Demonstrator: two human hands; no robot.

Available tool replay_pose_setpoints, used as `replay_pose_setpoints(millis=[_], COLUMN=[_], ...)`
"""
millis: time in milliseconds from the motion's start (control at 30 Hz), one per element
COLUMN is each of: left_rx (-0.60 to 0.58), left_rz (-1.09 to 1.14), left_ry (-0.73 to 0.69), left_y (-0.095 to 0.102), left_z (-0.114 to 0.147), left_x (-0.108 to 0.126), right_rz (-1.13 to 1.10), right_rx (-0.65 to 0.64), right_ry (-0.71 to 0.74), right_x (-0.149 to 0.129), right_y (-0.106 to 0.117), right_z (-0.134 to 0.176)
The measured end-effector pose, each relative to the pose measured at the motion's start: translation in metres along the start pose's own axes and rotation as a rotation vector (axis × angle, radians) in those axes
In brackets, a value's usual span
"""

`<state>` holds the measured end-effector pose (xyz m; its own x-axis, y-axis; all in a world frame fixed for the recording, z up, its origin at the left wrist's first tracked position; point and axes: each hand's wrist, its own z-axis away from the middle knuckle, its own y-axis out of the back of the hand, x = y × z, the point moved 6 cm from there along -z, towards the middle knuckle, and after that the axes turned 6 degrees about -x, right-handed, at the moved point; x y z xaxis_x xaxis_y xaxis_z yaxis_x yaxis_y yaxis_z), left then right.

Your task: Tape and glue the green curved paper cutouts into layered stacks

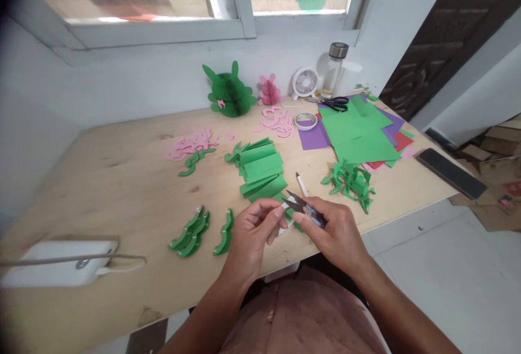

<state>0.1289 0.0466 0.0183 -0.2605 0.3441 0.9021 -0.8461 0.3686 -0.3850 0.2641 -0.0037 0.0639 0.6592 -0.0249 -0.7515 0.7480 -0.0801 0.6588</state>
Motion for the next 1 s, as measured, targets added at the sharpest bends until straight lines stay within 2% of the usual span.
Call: replay_pose_setpoints(millis=[267, 1000], left_rx=[-0.005, 0.011], left_rz=[0.008, 0.022], left_ry=[-0.014, 0.01], left_y=[-0.0027, -0.0019], left_z=[0.0017, 0.0011], left_x=[0.0021, 0.0013], right_rz=[-0.1, -0.137], right_rx=[-0.059, -0.075], right_ry=[-0.024, -0.016], right_x=[0.005, 0.0076], right_y=[-0.0025, -0.0046], right_z=[-0.001, -0.0028])
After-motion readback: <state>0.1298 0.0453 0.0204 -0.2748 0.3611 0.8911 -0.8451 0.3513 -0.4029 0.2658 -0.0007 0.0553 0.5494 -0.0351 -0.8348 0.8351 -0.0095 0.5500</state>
